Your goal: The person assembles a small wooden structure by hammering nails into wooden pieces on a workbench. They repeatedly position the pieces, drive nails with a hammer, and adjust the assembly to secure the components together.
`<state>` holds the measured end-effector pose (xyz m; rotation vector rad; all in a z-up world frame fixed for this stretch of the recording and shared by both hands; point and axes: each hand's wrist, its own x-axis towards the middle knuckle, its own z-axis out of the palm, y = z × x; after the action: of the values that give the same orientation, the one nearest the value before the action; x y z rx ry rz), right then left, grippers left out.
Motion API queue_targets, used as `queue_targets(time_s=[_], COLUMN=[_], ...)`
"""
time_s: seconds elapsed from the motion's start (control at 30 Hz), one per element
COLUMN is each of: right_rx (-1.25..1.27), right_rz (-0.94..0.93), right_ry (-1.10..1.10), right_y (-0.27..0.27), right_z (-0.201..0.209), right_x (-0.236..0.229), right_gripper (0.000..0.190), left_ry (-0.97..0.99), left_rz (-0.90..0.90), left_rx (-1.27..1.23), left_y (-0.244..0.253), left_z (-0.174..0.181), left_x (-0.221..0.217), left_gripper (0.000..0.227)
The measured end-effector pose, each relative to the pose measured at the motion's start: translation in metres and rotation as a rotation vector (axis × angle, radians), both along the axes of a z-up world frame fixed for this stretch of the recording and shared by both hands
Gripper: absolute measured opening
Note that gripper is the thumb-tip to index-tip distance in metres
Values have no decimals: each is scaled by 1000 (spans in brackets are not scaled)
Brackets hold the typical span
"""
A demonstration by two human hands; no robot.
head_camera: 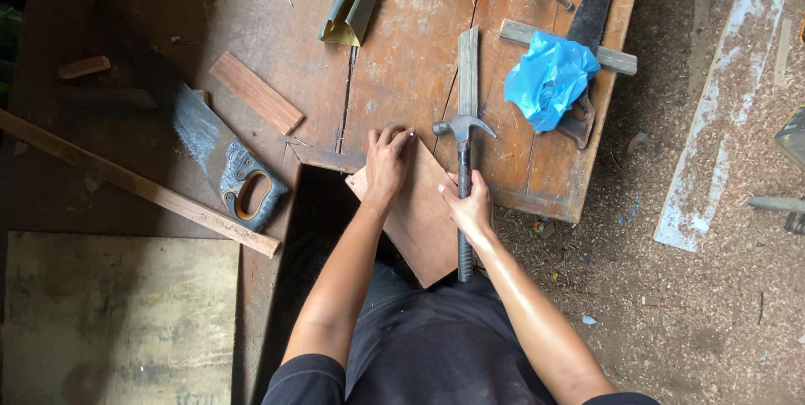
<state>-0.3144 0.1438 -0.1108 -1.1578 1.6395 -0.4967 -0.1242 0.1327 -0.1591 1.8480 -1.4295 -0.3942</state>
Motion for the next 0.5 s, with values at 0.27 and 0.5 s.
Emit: queue_targets(time_s=[0.27, 0.5], right_rx=[-523, -221], right_rz=[281, 198], right_ry=[217, 152], right_y=[16, 17], right_z=[-17, -26], right_x=[-13, 5], right_gripper=[48, 55], left_ry=[-1, -10], left_rz=[25, 38], left_rx=[24, 60], left_y=[2, 6], left_z=[-4, -6], left_x=[-3, -6], left_gripper=[36, 46])
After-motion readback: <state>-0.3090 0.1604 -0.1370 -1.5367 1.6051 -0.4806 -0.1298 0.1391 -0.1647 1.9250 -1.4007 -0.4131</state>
